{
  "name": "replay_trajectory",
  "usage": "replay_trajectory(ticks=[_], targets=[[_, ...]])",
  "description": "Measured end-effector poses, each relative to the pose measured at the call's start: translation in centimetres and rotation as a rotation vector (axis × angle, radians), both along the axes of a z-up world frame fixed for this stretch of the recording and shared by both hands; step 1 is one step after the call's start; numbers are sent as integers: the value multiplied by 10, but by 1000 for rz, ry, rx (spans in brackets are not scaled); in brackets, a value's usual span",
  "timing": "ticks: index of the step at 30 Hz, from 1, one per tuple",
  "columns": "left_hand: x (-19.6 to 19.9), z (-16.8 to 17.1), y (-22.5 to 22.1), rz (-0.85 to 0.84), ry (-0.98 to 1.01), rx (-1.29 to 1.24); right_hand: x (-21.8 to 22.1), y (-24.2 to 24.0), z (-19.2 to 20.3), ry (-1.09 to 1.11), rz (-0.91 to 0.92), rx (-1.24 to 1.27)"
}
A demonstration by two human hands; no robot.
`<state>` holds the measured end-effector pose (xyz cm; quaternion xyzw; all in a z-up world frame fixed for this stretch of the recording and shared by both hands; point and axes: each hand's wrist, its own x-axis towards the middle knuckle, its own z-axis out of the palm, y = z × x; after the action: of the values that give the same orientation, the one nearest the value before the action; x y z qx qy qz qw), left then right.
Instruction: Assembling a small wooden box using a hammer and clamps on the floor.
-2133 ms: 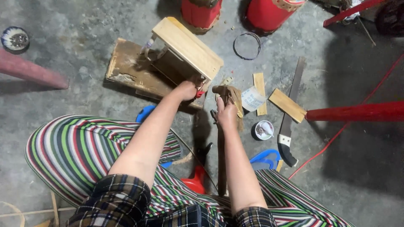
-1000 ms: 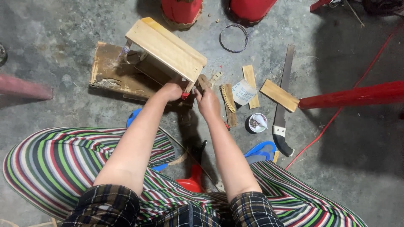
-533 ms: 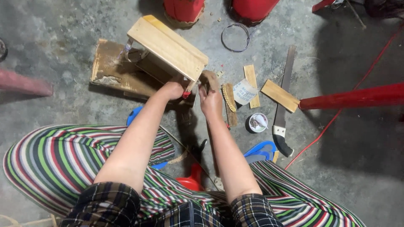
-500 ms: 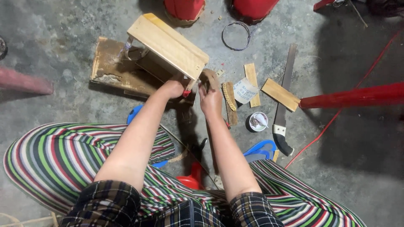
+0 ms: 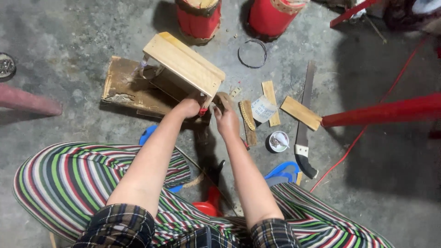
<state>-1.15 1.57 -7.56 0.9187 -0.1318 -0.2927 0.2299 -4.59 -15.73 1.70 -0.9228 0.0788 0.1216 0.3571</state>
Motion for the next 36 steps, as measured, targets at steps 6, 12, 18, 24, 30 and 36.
replay_trajectory(ticks=[6, 12, 18, 24, 30, 36], targets=[[7, -61, -11, -93, -424, -32, -16, -43, -49, -32, -130, 236], [26, -83, -28, 425, -120, -432, -7, -40, -83, 121, -419, 527], [12, -28, -24, 450, -55, -438, 28, -21, -56, 111, -498, 894], [9, -1, -20, 464, -19, -425, 46, 0, -78, 81, -542, 1044], [33, 66, 15, 847, -749, -495, 31, -5, -66, 123, -595, 937], [65, 202, 92, 1232, -161, -215, 13, 3, 38, 381, -461, 417]])
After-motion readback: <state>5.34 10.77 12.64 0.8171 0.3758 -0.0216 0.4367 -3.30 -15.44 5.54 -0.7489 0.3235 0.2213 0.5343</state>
